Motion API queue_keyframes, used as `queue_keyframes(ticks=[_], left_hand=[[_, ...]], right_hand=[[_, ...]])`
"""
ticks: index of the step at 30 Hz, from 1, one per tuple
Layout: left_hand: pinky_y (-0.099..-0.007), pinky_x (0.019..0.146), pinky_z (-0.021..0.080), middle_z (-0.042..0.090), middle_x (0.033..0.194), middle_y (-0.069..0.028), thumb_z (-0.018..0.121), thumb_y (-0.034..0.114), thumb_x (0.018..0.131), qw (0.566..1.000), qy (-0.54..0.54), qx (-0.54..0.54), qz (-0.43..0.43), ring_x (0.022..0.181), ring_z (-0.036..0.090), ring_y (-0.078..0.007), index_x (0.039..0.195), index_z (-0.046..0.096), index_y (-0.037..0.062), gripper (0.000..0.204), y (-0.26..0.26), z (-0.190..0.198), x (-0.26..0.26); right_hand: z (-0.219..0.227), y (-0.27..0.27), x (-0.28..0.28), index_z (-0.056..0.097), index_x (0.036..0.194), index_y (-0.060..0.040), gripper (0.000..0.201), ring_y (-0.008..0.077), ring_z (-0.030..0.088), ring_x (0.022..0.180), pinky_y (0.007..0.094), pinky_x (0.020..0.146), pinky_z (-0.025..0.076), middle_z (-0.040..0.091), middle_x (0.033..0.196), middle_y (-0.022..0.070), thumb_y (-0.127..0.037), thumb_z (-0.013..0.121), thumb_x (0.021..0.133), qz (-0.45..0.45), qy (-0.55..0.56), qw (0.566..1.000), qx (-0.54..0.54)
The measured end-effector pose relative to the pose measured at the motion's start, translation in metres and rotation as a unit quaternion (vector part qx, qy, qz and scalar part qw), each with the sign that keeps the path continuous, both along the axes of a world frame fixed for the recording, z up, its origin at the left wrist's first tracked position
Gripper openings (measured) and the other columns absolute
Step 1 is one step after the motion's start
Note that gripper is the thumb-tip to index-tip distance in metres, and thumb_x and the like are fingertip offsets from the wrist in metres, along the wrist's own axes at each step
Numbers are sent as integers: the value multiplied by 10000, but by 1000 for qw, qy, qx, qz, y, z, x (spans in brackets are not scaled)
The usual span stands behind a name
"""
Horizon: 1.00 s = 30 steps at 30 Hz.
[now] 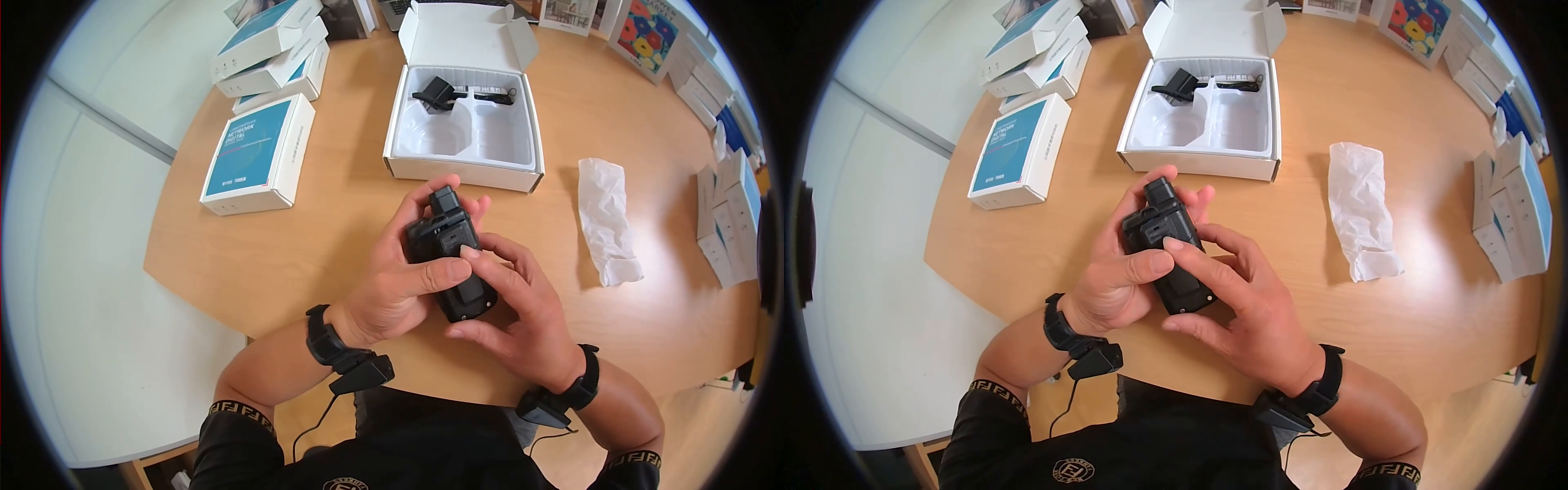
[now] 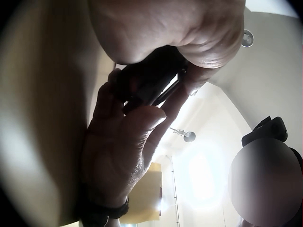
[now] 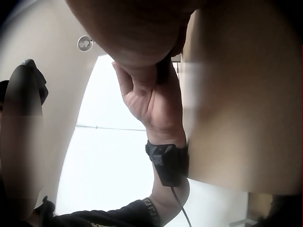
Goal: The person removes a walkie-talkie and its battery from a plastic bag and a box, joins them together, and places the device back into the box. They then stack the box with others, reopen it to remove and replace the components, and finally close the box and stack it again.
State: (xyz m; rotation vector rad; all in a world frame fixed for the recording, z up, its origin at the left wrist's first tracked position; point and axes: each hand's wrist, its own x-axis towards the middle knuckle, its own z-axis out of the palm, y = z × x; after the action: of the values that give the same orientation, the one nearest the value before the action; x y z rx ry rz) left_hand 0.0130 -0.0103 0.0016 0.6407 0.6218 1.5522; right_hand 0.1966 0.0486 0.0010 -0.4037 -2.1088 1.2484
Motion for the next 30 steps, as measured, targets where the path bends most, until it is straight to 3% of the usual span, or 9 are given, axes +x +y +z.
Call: queue_keyframes(ticks=[4, 6, 7, 10, 16, 19, 24, 30], left_hand=[[-419, 1151, 391, 472, 1360, -117, 738, -16, 825, 1000, -2, 2, -2, 1451, 356, -279, 1513, 322, 97, 812, 0, 3, -2], [-415, 1151, 387, 483, 1347, -117, 745, 1, 793, 1000, -14, 3, -4, 1455, 352, -289, 1506, 339, 97, 826, -1, 6, -3], [-415, 1151, 387, 483, 1347, -117, 745, 1, 793, 1000, -12, 1, -6, 1455, 352, -289, 1506, 339, 97, 826, -1, 6, -3], [-412, 1154, 378, 493, 1338, -117, 747, 29, 771, 1000, 12, 16, -2, 1452, 357, -292, 1502, 353, 97, 833, -1, 6, -4], [-405, 1153, 365, 492, 1388, -140, 727, 44, 756, 999, 27, 18, -10, 1449, 361, -286, 1506, 354, 98, 839, 1, 1, -6], [-456, 1230, 279, 500, 1437, -151, 722, 73, 715, 998, 58, -10, 5, 1486, 323, -340, 1507, 353, 90, 874, 0, 5, -4], [-475, 1124, 445, 513, 1417, -225, 772, 129, 776, 995, 100, -18, -6, 1434, 409, -365, 1508, 342, 83, 851, -1, 2, -3], [-492, 1118, 451, 501, 1430, -236, 772, 113, 801, 995, 102, -5, -16, 1415, 430, -391, 1504, 340, 75, 826, -1, 3, -3]], right_hand=[[-9, -1, 2, 522, 1455, -109, 670, 235, 652, 1065, 356, 933, 550, 521, 1379, 169, -66, 803, 849, 2, 17, 999, -33], [-15, -5, 0, 445, 1481, -51, 634, 206, 648, 1096, 353, 938, 547, 587, 1309, 153, -47, 735, 917, 30, 102, 958, -265], [-11, -4, 2, 371, 1500, -24, 649, 193, 636, 1130, 354, 959, 537, 623, 1254, 143, -34, 703, 943, 49, 90, 946, -306], [-5, -2, 6, 351, 1507, -36, 658, 199, 638, 1131, 351, 974, 528, 619, 1257, 152, -17, 692, 945, 95, 68, 916, -383], [-3, -2, 7, 345, 1519, -47, 661, 184, 636, 1127, 336, 974, 522, 620, 1270, 138, 10, 673, 948, 89, 51, 916, -389], [-3, -4, 7, 353, 1525, -53, 657, 170, 632, 1124, 326, 972, 521, 617, 1279, 128, 20, 663, 950, 76, 53, 912, -399], [-5, -3, 7, 361, 1529, -55, 654, 158, 626, 1128, 315, 975, 519, 615, 1283, 116, 29, 656, 952, 62, 56, 917, -389], [-6, -3, 7, 358, 1532, -55, 664, 156, 621, 1140, 310, 986, 513, 612, 1286, 107, 46, 653, 946, 60, 64, 918, -386]])
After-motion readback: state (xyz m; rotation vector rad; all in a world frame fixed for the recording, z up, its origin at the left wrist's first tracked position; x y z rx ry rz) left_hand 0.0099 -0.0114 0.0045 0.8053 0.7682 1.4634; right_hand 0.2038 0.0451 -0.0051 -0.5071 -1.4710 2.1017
